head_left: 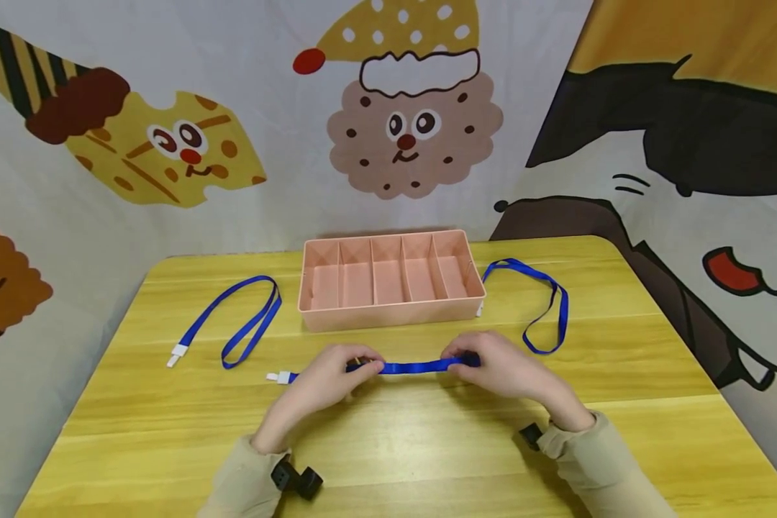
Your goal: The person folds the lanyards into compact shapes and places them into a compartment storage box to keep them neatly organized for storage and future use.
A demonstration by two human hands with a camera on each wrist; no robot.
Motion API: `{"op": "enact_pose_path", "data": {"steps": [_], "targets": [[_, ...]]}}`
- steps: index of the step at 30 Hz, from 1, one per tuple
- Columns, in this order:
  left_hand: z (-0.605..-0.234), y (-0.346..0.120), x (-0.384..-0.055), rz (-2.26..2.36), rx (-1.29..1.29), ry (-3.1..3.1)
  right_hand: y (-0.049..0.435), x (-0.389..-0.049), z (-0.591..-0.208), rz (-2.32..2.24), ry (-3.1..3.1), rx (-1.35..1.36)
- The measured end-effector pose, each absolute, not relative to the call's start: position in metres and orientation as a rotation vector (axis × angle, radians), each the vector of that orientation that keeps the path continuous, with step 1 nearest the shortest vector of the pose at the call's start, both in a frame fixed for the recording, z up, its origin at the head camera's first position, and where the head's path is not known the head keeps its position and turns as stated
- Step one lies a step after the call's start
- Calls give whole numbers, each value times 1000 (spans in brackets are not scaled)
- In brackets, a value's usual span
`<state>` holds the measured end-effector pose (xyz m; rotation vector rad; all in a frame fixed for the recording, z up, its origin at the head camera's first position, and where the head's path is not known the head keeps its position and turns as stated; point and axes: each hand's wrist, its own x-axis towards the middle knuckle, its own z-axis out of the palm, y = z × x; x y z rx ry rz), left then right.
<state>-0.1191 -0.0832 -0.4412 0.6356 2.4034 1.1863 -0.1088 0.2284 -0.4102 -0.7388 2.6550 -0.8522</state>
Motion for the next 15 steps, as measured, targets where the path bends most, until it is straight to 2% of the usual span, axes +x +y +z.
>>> {"op": "enact_pose_path", "data": {"steps": [8, 15], "targets": [[-437, -81, -118, 1222, 593, 2427, 231, -110, -408, -946, 2662, -698], [-433, -75, -114, 1306, 678, 2367, 229, -109, -406, -1058, 2702, -683]]}}
